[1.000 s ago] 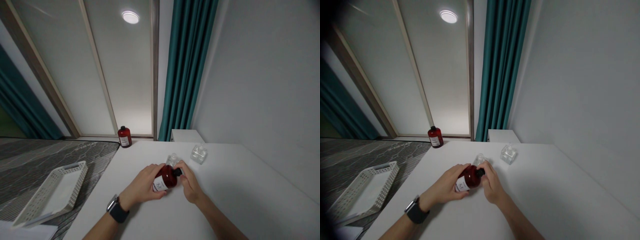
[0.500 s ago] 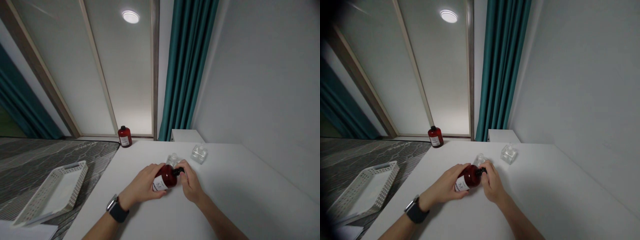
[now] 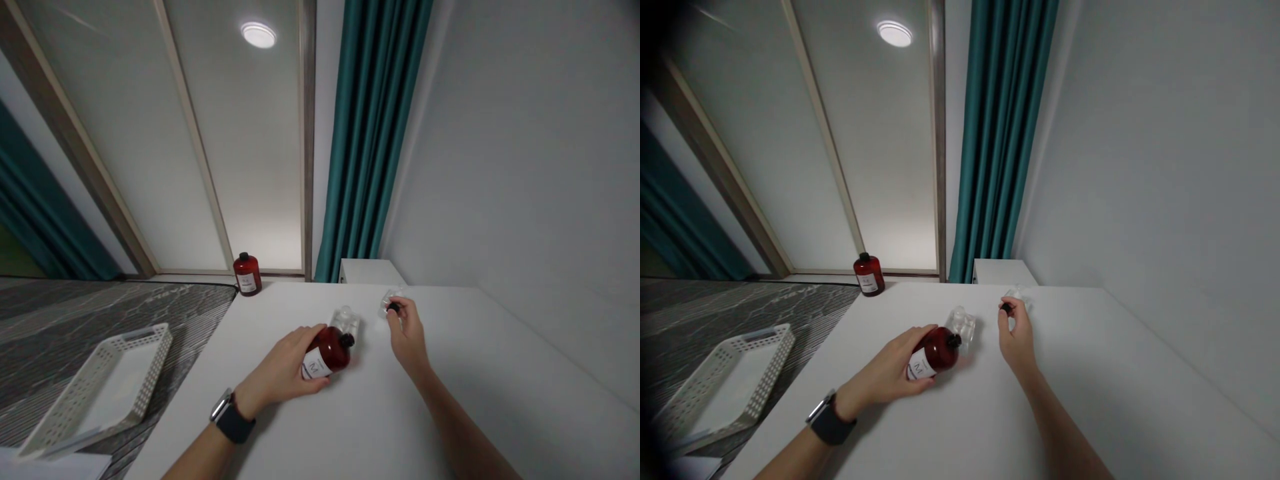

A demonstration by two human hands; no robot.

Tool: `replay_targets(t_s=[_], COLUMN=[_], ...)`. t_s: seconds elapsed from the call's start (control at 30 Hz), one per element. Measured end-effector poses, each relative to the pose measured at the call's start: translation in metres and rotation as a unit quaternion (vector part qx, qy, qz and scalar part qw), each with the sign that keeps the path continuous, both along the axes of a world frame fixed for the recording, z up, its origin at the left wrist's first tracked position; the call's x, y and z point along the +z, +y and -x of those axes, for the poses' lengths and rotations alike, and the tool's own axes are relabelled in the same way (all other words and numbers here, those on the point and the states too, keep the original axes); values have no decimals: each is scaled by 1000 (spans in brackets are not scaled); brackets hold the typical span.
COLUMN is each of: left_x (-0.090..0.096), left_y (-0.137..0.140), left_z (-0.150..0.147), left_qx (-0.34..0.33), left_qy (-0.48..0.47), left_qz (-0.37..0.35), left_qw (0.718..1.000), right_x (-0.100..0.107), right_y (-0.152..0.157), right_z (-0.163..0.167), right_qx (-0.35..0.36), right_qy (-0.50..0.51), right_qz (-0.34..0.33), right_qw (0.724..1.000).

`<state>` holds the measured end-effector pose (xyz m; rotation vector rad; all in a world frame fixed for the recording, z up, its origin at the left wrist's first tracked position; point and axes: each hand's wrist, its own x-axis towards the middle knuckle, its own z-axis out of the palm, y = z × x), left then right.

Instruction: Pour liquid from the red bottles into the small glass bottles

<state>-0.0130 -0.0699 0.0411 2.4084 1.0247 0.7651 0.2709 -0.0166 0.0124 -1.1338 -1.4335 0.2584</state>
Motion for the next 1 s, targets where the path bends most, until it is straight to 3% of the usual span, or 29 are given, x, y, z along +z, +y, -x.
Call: replay_targets(t_s=[0.1, 0.43, 0.73, 1.0], left_x=[-1, 2, 1, -2], left_y=[0, 0, 0, 1], left_z=[0, -1, 0, 0], left_qx=[1, 6, 6, 4], left_qy=[-5, -2, -5, 7], left_qz=[0, 7, 9, -15], left_qw=[1000, 1000, 1000, 1000], right_x=[-4, -17, -25, -22], right_y=[9, 13, 15, 14], right_z=[-9, -19, -26, -24], right_qx=[-4, 77, 113, 96], right_qy=[-37, -163, -207, -186], right_qz=[42, 159, 205, 185], right_qw=[998, 971, 950, 960])
